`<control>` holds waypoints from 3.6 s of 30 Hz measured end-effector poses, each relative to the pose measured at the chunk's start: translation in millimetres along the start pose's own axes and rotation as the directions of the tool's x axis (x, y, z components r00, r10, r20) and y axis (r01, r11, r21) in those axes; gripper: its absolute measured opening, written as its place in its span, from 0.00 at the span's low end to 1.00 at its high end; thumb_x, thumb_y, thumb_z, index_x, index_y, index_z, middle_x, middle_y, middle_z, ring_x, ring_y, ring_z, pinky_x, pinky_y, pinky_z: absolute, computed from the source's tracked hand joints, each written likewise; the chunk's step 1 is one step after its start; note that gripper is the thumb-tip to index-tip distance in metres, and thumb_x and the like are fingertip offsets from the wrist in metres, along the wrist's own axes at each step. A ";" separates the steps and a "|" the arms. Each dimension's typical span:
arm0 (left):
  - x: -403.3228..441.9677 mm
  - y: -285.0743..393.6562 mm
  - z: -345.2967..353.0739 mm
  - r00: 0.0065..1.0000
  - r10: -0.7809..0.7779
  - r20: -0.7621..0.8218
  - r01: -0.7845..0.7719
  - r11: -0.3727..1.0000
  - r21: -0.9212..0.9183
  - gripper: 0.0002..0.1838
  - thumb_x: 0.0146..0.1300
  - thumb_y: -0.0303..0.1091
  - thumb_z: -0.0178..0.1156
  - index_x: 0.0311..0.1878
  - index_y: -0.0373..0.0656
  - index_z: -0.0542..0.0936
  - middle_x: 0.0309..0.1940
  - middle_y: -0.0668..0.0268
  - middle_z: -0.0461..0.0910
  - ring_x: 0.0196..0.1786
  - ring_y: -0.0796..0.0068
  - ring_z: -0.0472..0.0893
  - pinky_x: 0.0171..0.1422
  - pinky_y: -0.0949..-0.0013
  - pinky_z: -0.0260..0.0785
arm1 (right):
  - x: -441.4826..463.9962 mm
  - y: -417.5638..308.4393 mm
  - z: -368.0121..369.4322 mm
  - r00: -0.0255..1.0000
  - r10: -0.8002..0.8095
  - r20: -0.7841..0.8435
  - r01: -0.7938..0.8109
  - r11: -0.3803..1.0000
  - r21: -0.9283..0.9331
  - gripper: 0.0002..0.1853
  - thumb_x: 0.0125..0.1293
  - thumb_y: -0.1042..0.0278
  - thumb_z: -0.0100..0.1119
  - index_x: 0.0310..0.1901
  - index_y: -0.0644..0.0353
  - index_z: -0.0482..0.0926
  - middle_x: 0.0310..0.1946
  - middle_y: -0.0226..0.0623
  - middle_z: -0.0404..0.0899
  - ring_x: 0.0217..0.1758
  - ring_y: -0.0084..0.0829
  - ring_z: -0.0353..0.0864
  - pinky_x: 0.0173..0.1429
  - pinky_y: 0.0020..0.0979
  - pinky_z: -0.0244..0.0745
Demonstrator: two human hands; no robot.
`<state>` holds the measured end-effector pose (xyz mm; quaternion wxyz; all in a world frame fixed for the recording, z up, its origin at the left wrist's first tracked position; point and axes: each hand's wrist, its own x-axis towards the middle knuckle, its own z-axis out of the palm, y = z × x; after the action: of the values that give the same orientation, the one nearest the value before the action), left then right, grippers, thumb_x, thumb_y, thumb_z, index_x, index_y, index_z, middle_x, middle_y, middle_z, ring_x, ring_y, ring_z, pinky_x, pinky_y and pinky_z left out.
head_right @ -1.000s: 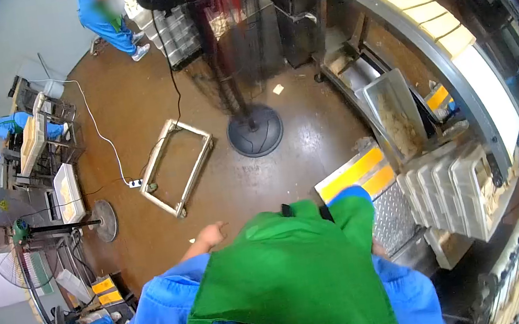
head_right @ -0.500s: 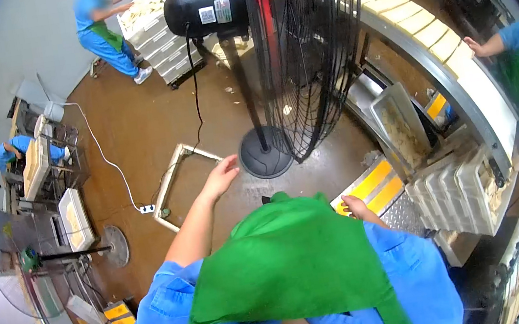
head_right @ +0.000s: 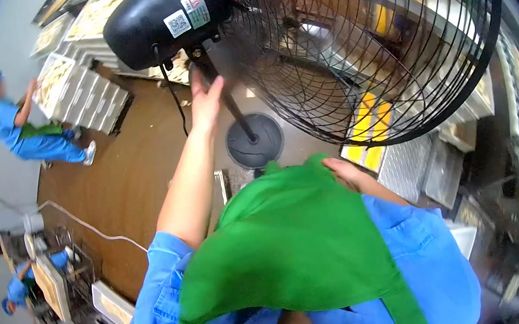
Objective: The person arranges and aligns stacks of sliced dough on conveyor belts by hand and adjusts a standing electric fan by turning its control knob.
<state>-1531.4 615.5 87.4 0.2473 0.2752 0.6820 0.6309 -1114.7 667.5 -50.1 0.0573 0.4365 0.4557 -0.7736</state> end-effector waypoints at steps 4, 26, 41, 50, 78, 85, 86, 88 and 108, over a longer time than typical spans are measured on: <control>36.7 6.6 8.7 0.986 0.164 -0.010 -0.164 0.983 -0.081 0.45 0.54 0.36 0.75 0.72 0.34 0.63 0.65 0.50 0.72 0.68 0.58 0.72 0.73 0.61 0.61 | 2.7 -33.7 87.3 0.988 -0.152 -0.019 0.141 0.950 -0.278 0.27 0.77 0.47 0.52 0.67 0.56 0.75 0.64 0.38 0.77 0.66 0.32 0.75 0.71 0.32 0.67; 99.4 -48.3 75.3 0.999 0.042 0.033 -0.034 0.976 -0.213 0.13 0.56 0.17 0.65 0.43 0.40 0.77 0.39 0.69 0.78 0.41 0.74 0.77 0.51 0.70 0.71 | -151.8 393.1 -72.1 0.668 0.460 -0.584 -0.210 0.871 0.445 0.25 0.70 0.39 0.54 0.51 0.53 0.83 0.40 0.30 0.83 0.36 0.29 0.77 0.39 0.32 0.71; 115.9 -42.3 168.7 1.000 -0.021 0.024 0.027 0.956 -0.293 0.20 0.53 0.14 0.66 0.50 0.36 0.78 0.43 0.68 0.81 0.43 0.72 0.79 0.51 0.68 0.73 | -135.2 321.3 -12.9 0.662 0.311 -0.681 -0.029 0.920 0.392 0.23 0.74 0.50 0.54 0.57 0.63 0.80 0.48 0.39 0.83 0.51 0.32 0.79 0.56 0.35 0.74; 99.4 -31.2 242.4 1.000 0.017 -0.002 -0.017 0.967 -0.253 0.25 0.51 0.19 0.68 0.55 0.32 0.77 0.46 0.64 0.81 0.47 0.69 0.80 0.56 0.67 0.72 | -142.1 351.5 -7.9 0.602 0.285 -0.746 0.011 0.931 0.364 0.23 0.73 0.49 0.56 0.56 0.62 0.81 0.46 0.36 0.84 0.48 0.31 0.80 0.56 0.35 0.75; 16.1 26.6 98.7 -0.583 0.137 0.801 0.030 0.989 -0.147 0.39 0.72 0.36 0.60 0.80 0.39 0.52 0.81 0.53 0.48 0.81 0.56 0.54 0.83 0.59 0.48 | -61.4 163.3 -19.5 0.650 0.186 -0.737 -0.364 0.927 -0.087 0.20 0.71 0.50 0.60 0.52 0.59 0.85 0.47 0.43 0.87 0.50 0.36 0.85 0.56 0.36 0.77; 156.1 -3.8 6.6 0.166 0.286 0.944 0.542 0.773 -0.329 0.29 0.72 0.38 0.61 0.71 0.39 0.67 0.70 0.55 0.70 0.68 0.64 0.73 0.72 0.60 0.64 | -33.0 29.9 11.5 0.594 0.194 -0.781 -0.504 0.846 -0.173 0.19 0.71 0.50 0.60 0.50 0.57 0.86 0.46 0.43 0.87 0.50 0.37 0.85 0.56 0.36 0.77; 172.5 -3.5 10.5 0.247 0.273 0.930 0.551 0.750 -0.366 0.25 0.72 0.33 0.59 0.69 0.41 0.68 0.68 0.62 0.71 0.63 0.72 0.73 0.67 0.65 0.67 | -26.0 5.1 17.5 0.627 0.159 -0.762 -0.460 0.866 -0.198 0.19 0.71 0.51 0.60 0.51 0.57 0.85 0.46 0.43 0.87 0.50 0.37 0.85 0.57 0.36 0.77; 192.8 -6.3 34.0 0.445 0.285 0.849 0.557 0.655 -0.511 0.28 0.70 0.35 0.63 0.70 0.41 0.67 0.62 0.62 0.73 0.57 0.74 0.74 0.63 0.68 0.67 | -12.3 -19.6 23.4 0.640 0.136 -0.756 -0.433 0.877 -0.208 0.19 0.72 0.51 0.59 0.52 0.57 0.85 0.46 0.42 0.87 0.50 0.37 0.86 0.57 0.36 0.77; 290.9 77.1 148.8 0.466 0.663 0.586 -0.040 0.677 -0.735 0.18 0.55 0.43 0.70 0.24 0.42 0.72 0.20 0.62 0.72 0.22 0.59 0.74 0.28 0.61 0.65 | -29.5 -432.0 77.2 -0.325 -0.855 0.404 0.043 -0.440 -0.897 0.17 0.74 0.47 0.53 0.48 0.53 0.79 0.44 0.36 0.77 0.54 0.41 0.73 0.69 0.47 0.65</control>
<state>-1636.0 927.4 154.9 0.4641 0.5804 0.1500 0.6521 -1354.9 849.8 270.0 -0.5014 0.1201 0.8492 0.1146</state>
